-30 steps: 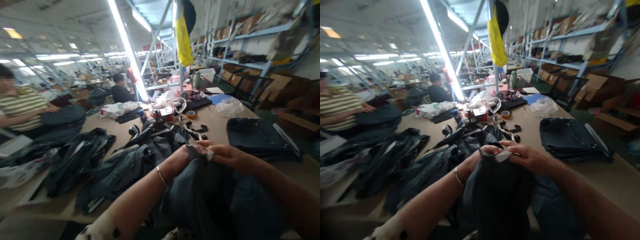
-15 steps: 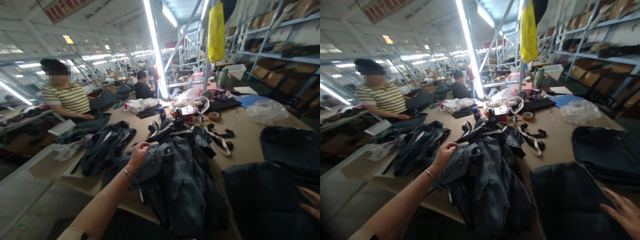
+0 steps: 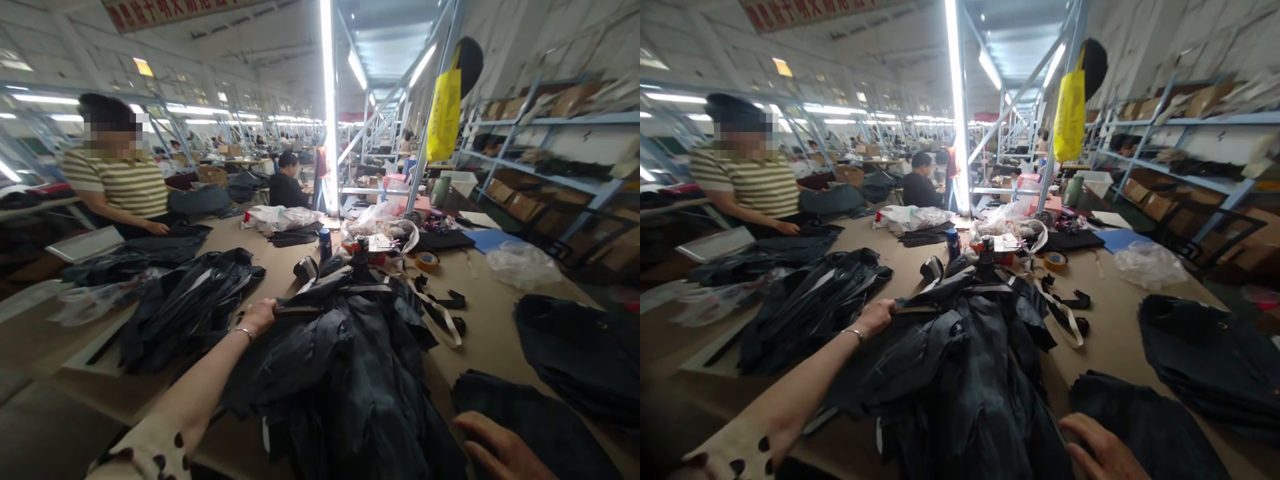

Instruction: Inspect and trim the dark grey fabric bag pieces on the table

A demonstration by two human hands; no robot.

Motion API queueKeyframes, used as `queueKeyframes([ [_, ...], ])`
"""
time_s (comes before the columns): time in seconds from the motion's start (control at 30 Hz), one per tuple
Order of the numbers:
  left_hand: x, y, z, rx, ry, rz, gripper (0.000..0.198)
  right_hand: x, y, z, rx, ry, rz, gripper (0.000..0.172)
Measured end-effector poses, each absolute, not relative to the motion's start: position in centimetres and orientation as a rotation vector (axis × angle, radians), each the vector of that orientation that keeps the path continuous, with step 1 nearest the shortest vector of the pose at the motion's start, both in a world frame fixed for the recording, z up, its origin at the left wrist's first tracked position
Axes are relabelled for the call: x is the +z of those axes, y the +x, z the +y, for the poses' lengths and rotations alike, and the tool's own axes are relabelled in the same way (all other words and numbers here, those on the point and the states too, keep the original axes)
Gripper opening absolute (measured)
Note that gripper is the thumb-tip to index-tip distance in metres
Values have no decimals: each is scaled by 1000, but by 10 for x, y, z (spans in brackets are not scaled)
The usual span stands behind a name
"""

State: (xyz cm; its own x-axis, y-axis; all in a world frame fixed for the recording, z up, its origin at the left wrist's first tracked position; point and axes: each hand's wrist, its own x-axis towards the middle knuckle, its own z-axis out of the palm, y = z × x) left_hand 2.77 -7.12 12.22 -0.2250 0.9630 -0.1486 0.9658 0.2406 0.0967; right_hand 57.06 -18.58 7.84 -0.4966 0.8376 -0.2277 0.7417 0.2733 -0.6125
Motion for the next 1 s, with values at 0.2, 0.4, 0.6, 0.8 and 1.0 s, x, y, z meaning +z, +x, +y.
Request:
queueKeyframes([
  [0.2, 202, 95, -141, 165, 2477, 2003, 27, 193, 449, -149, 580, -911, -2411, 31],
  [0.4, 217, 163, -194, 561, 2818, 1610, 6, 239, 348, -151, 194, -824, -2789, 38],
  [0.6, 190, 155, -206, 916, 2790, 1686, 17, 195, 336, -157, 290, -1016, -2867, 16],
  [0.8, 177, 164, -219, 1606, 1773, 1620, 25, 175, 348, -141, 685, -1175, -2274, 23],
  [1.0, 177, 186, -217, 1257, 771, 1103, 43, 165, 328, -176, 919, -1184, -2102, 22],
])
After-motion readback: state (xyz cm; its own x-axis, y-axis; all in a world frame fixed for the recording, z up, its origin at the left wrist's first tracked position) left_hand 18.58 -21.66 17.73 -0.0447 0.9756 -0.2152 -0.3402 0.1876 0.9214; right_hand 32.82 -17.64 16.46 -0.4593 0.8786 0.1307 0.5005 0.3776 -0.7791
